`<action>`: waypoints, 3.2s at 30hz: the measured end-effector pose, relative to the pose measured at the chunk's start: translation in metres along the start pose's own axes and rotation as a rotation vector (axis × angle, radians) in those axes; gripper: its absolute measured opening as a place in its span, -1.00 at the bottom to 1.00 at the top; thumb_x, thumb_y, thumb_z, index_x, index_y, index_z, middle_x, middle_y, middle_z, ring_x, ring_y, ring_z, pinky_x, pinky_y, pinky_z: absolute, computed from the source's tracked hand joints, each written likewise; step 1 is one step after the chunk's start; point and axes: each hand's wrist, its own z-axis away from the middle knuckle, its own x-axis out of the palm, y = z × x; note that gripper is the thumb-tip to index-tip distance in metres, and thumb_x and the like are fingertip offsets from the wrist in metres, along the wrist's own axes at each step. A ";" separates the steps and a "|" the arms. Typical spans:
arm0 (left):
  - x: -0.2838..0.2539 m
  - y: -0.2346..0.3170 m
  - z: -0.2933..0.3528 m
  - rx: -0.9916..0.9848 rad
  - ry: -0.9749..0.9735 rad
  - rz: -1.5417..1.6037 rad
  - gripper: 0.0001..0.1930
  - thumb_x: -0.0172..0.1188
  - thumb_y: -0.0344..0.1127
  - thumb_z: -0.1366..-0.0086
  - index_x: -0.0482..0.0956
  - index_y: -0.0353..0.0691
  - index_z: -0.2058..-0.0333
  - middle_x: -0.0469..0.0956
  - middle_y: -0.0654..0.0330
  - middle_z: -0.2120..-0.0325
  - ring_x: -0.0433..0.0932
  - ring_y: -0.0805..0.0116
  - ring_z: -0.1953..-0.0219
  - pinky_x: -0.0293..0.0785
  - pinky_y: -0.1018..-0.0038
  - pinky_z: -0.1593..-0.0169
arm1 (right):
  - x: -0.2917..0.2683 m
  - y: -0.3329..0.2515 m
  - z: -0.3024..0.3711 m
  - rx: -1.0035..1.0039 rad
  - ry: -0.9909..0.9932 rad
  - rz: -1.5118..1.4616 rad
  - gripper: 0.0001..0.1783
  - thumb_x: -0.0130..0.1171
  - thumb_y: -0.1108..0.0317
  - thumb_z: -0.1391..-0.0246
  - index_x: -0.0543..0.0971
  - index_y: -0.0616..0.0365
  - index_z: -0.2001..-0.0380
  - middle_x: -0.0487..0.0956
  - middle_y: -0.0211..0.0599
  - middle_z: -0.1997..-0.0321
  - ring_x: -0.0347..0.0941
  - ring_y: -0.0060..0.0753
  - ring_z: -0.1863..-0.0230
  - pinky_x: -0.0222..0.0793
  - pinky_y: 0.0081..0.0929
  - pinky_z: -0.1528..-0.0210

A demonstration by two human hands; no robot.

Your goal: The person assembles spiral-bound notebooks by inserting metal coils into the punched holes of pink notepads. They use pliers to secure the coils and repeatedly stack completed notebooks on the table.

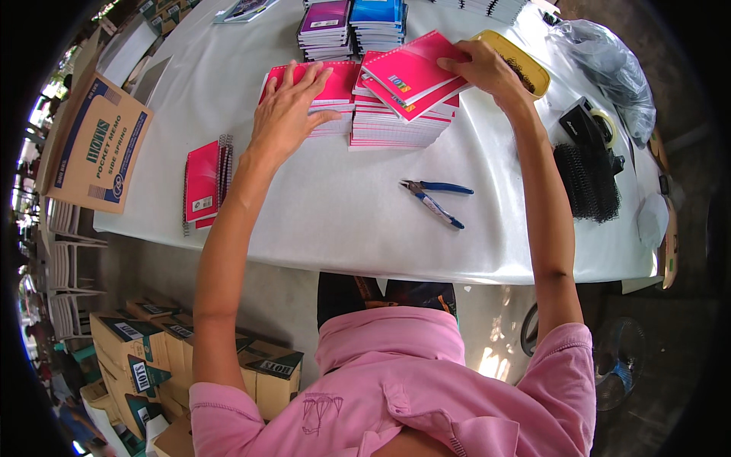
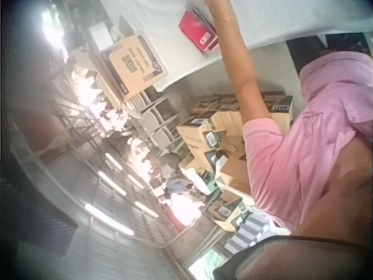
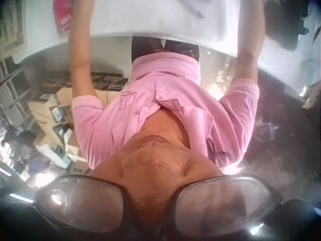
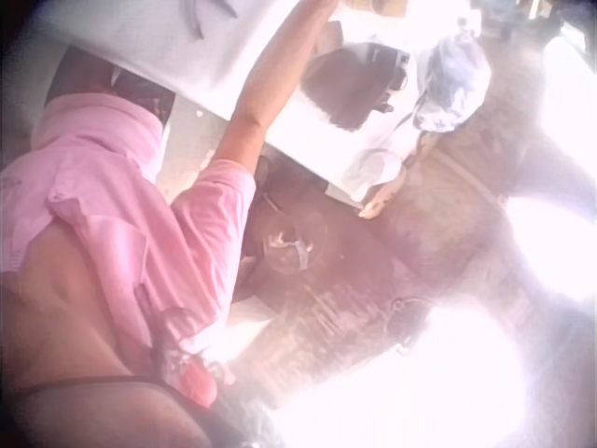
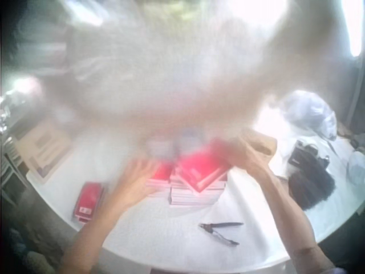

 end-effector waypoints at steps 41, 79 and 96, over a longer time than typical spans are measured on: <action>-0.010 0.133 0.095 0.170 -0.040 0.259 -0.39 0.20 -0.19 -0.30 0.32 -0.01 -0.32 0.48 0.22 -0.20 0.38 -0.11 -0.26 0.22 -0.07 -0.29 | 0.005 0.052 0.178 -0.141 0.376 -0.098 -0.58 0.16 0.75 0.06 0.53 0.25 0.07 0.58 -0.07 0.01 0.52 -0.09 -0.02 0.39 -0.36 -0.10; -0.002 0.124 0.084 0.185 -0.077 0.261 -0.34 0.24 -0.17 -0.28 0.28 -0.19 -0.31 0.51 0.11 -0.15 0.41 -0.08 -0.23 0.26 -0.07 -0.26 | -0.001 -0.011 0.179 -0.271 -0.161 -0.401 -0.78 0.29 0.63 -0.01 0.66 0.21 0.23 0.61 -0.23 0.26 0.55 -0.29 0.26 0.46 -0.32 0.23; -0.006 0.123 0.084 0.190 -0.105 0.276 -0.37 0.17 -0.18 -0.34 0.24 -0.15 -0.34 0.50 0.11 -0.15 0.45 -0.09 -0.20 0.23 0.01 -0.29 | 0.003 -0.024 0.178 -0.236 -0.403 -0.448 -0.82 0.29 0.53 -0.04 0.59 0.29 0.24 0.58 -0.18 0.22 0.53 -0.15 0.21 0.43 -0.26 0.17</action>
